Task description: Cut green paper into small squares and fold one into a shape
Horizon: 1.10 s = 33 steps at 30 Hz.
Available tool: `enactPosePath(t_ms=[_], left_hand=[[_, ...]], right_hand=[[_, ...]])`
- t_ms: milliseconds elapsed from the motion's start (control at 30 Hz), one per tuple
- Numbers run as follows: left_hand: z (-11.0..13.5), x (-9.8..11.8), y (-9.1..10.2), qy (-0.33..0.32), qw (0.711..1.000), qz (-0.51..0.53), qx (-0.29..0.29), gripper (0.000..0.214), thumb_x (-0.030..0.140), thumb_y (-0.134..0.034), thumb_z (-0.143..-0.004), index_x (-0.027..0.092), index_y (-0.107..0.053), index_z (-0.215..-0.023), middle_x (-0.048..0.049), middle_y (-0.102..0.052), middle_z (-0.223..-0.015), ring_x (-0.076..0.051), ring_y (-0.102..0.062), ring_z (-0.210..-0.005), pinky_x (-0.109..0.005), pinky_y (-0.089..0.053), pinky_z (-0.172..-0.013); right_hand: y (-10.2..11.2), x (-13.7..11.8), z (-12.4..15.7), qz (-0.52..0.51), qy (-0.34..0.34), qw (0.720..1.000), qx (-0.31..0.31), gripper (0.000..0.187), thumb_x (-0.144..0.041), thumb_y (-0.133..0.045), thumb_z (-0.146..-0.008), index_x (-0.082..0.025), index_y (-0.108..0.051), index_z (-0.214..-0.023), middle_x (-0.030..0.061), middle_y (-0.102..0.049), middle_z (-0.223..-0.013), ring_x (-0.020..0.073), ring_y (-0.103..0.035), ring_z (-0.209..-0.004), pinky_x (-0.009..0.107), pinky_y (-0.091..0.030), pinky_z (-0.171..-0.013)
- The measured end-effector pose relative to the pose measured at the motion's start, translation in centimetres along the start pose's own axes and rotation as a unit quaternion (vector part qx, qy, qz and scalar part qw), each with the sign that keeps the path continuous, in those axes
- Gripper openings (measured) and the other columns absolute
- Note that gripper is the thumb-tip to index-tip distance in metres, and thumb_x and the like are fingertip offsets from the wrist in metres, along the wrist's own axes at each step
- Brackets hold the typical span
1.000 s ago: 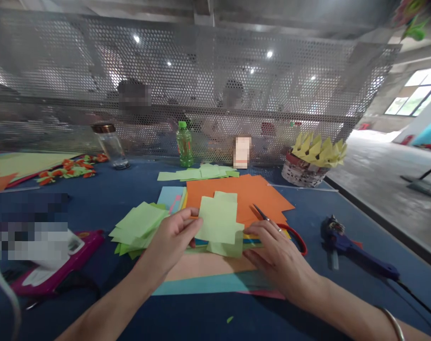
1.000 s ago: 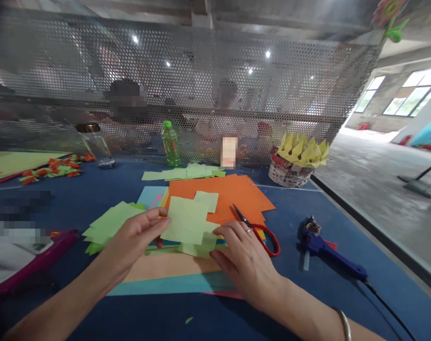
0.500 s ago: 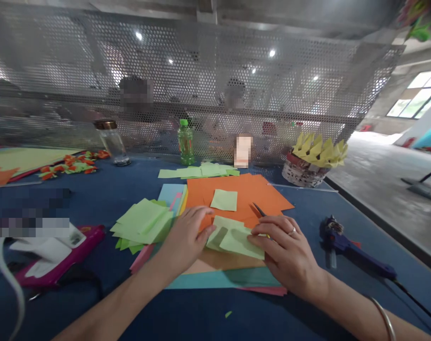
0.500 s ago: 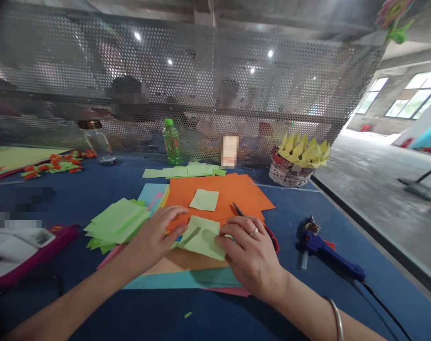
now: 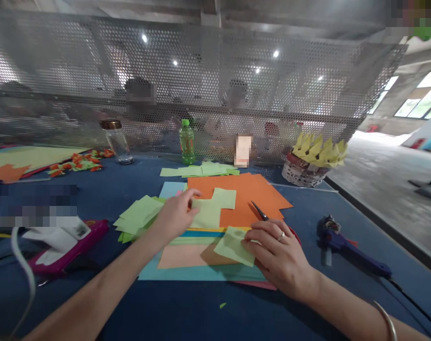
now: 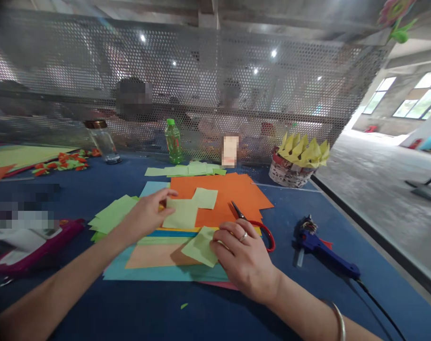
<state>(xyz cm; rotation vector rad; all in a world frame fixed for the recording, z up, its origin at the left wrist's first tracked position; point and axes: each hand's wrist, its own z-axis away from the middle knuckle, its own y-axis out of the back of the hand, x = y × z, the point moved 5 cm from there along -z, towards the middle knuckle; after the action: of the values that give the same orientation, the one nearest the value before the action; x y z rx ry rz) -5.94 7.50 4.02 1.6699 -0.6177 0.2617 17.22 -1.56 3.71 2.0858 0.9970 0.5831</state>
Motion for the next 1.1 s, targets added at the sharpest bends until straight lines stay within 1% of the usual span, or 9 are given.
enactPosePath(t_ms=[133,267,367,433,533,633,733,967,1100], left_hand=[[-0.3,-1.5,1.2,0.028,0.996,-0.079,0.017,0.044,0.026,-0.053,-0.084,0.017,-0.051,-0.127,-0.0132,-0.066,-0.109,-0.031,-0.062,-0.103,-0.040,-0.045,-0.085],[1.9,1.7,0.9,-0.089,0.990,-0.067,0.091,0.040,0.027,-0.050,-0.091,0.017,-0.049,-0.130,-0.0147,-0.054,-0.134,-0.031,-0.047,-0.127,-0.047,-0.034,-0.105],[4.6,4.9,-1.3,-0.182,0.981,0.041,-0.046,0.030,0.034,-0.055,-0.092,0.025,-0.055,-0.121,-0.0057,-0.059,-0.130,-0.022,-0.053,-0.121,-0.036,-0.039,-0.104],[6.1,6.0,-2.8,-0.190,0.971,0.057,-0.134,0.046,0.041,-0.068,-0.084,0.028,-0.053,-0.125,-0.0043,-0.058,-0.132,-0.023,-0.054,-0.121,-0.035,-0.043,-0.102],[6.6,6.0,-4.0,-0.188,0.967,0.047,-0.164,0.054,0.041,-0.075,-0.077,0.030,-0.053,-0.126,-0.0037,-0.059,-0.132,-0.027,-0.051,-0.124,-0.040,-0.042,-0.103],[6.0,5.5,-4.4,-0.199,0.966,0.045,-0.157,0.017,0.022,-0.059,-0.090,0.026,-0.063,-0.105,-0.0024,-0.066,-0.117,-0.023,-0.057,-0.114,-0.037,-0.044,-0.099],[5.8,5.3,-4.3,-0.221,0.965,0.044,-0.136,0.022,0.012,-0.046,-0.092,0.023,-0.065,-0.090,-0.0035,-0.069,-0.105,-0.021,-0.061,-0.104,-0.034,-0.047,-0.092],[7.2,5.5,-3.7,-0.245,0.967,0.028,-0.067,0.022,0.012,-0.044,-0.091,0.022,-0.064,-0.092,-0.0062,-0.067,-0.090,-0.021,-0.063,-0.089,-0.033,-0.050,-0.081],[7.7,5.8,-3.8,-0.253,0.966,0.014,-0.055,0.021,0.012,-0.044,-0.088,0.022,-0.062,-0.089,-0.0057,-0.065,-0.084,-0.021,-0.062,-0.084,-0.032,-0.050,-0.075]], right_hand=[[-0.7,0.0,0.4,0.005,0.006,0.999,-0.031,0.019,-0.013,-0.049,-0.096,-0.020,-0.064,-0.104,0.0040,-0.071,-0.102,0.0204,-0.057,-0.109,0.040,-0.038,-0.097],[-1.5,0.2,0.4,-0.011,-0.002,0.999,-0.053,0.017,-0.012,-0.049,-0.095,-0.019,-0.064,-0.096,0.0045,-0.070,-0.096,0.0215,-0.057,-0.104,0.042,-0.037,-0.095],[-1.8,0.3,0.3,-0.053,-0.023,0.997,-0.051,0.017,-0.011,-0.050,-0.093,-0.019,-0.064,-0.090,0.0044,-0.070,-0.093,0.0209,-0.057,-0.097,0.041,-0.039,-0.090],[-2.0,0.5,0.2,-0.082,-0.046,0.994,-0.049,0.017,-0.010,-0.051,-0.091,-0.019,-0.065,-0.089,0.0042,-0.069,-0.092,0.0203,-0.057,-0.092,0.039,-0.041,-0.085],[-2.2,0.6,0.3,-0.104,-0.082,0.990,-0.046,0.023,-0.003,-0.052,-0.084,-0.020,-0.067,-0.087,0.0034,-0.069,-0.089,0.0201,-0.057,-0.089,0.038,-0.041,-0.081],[-2.3,0.7,0.4,-0.120,-0.104,0.986,-0.048,0.028,0.001,-0.052,-0.078,-0.021,-0.068,-0.085,0.0031,-0.069,-0.086,0.0197,-0.057,-0.087,0.036,-0.042,-0.080],[-2.5,0.8,0.5,-0.137,-0.117,0.982,-0.062,0.025,0.001,-0.054,-0.076,-0.020,-0.066,-0.082,0.0031,-0.069,-0.085,0.0195,-0.058,-0.085,0.035,-0.044,-0.079],[-2.5,0.1,0.3,-0.128,-0.135,0.978,-0.096,0.022,-0.009,-0.063,-0.080,-0.021,-0.063,-0.098,0.0040,-0.068,-0.091,0.0215,-0.057,-0.087,0.036,-0.043,-0.079],[-2.3,-0.5,0.3,-0.135,-0.118,0.978,-0.109,0.005,-0.022,-0.064,-0.087,-0.019,-0.061,-0.084,0.0029,-0.066,-0.080,0.0197,-0.057,-0.079,0.034,-0.042,-0.074]])
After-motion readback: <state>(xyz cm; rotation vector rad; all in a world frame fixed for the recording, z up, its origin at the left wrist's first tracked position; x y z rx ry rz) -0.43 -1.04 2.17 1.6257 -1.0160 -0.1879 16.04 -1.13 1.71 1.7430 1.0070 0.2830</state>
